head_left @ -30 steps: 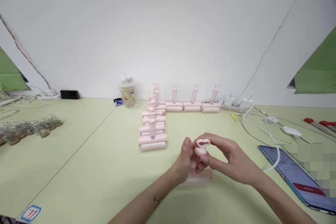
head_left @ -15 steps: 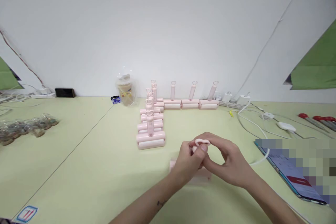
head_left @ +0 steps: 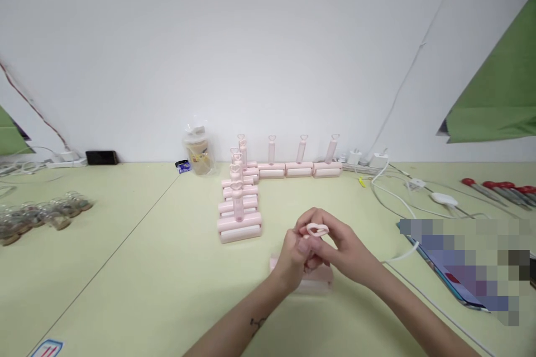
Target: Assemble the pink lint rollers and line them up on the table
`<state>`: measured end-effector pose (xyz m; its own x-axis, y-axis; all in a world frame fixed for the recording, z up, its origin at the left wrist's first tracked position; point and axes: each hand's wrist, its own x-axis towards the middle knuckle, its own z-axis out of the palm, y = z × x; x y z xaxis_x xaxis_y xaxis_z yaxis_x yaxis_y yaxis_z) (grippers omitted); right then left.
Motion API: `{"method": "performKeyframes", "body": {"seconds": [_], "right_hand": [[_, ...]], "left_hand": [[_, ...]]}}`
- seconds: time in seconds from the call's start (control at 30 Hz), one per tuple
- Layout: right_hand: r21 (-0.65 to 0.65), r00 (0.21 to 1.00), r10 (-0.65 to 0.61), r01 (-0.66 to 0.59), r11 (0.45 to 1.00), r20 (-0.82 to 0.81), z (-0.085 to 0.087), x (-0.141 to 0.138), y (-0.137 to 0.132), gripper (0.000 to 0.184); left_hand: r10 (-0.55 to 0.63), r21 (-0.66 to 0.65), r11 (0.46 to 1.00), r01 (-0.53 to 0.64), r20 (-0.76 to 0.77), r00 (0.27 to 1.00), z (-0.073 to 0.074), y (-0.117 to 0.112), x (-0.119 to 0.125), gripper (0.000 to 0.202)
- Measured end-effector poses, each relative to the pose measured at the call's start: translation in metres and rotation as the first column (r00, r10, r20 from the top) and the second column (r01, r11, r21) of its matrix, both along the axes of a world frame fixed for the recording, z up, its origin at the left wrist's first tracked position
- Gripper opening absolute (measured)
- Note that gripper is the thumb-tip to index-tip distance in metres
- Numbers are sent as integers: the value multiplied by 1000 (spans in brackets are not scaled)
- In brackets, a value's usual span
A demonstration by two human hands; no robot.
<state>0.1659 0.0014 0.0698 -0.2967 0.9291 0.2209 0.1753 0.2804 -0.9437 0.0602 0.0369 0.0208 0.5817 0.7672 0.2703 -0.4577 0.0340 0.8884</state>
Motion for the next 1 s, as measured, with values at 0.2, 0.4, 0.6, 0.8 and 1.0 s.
{"method": "performKeyframes", "body": {"seconds": [0.2,0.4,0.6,0.8,1.0], "right_hand": [[10,991,105,-106,994,78,2,-9,3,26],[97,993,41,-52,994,115,2,-12,7,34],[77,989,-62,52,996,131,-1,-16,8,35],[44,991,-102,99,994,87,-4,-18,8,26],[36,993,-88,85,996,78,-3,-20,9,23]], "left_hand": [[51,-24,998,-50,7,999,11,-7,-2,60],[98,-120,987,-103,-46,994,12,-8,1,46],[94,-189,976,-109,-86,992,12,-4,2,40],[82,-223,969,-106,-112,990,13,-6,-1,33],[65,-233,968,-90,-113,991,15,-5,-3,32]]}}
